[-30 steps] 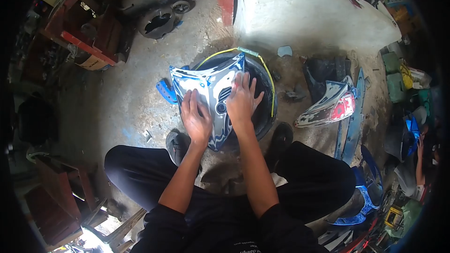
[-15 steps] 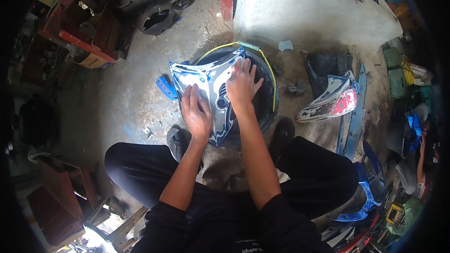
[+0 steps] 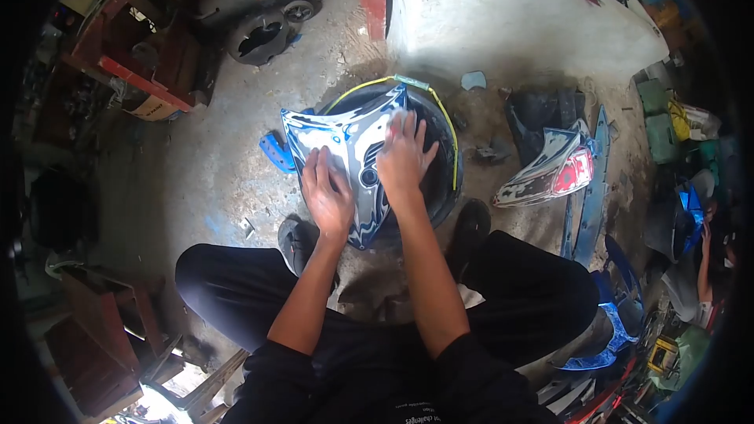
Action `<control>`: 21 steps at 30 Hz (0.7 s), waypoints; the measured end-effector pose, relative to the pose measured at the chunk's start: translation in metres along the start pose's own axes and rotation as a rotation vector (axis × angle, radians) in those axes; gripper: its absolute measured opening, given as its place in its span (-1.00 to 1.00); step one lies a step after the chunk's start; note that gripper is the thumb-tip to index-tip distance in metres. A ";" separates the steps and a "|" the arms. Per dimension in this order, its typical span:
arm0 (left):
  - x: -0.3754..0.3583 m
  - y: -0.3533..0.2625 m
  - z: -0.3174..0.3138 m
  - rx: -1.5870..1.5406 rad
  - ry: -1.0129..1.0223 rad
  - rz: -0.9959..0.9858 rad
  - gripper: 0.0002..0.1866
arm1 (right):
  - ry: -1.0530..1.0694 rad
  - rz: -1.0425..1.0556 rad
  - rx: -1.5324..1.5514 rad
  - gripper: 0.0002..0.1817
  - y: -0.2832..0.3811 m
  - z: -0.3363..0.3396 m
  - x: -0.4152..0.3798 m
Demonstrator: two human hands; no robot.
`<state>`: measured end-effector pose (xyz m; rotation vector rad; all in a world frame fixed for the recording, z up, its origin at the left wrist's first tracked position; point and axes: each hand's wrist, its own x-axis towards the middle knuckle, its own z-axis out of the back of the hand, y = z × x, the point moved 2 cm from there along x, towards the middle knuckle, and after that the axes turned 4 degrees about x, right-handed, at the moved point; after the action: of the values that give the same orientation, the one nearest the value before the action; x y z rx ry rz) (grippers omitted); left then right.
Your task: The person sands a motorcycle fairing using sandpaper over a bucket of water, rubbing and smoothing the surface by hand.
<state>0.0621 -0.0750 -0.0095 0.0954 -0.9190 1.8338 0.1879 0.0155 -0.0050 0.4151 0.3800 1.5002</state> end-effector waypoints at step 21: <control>-0.004 0.001 -0.002 0.119 0.059 0.005 -0.52 | 0.036 -0.041 0.018 -0.46 -0.005 -0.007 0.031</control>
<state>0.0636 -0.0769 -0.0138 0.1121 -0.7695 1.8852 0.1905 0.0465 -0.0130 0.3933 0.4283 1.4668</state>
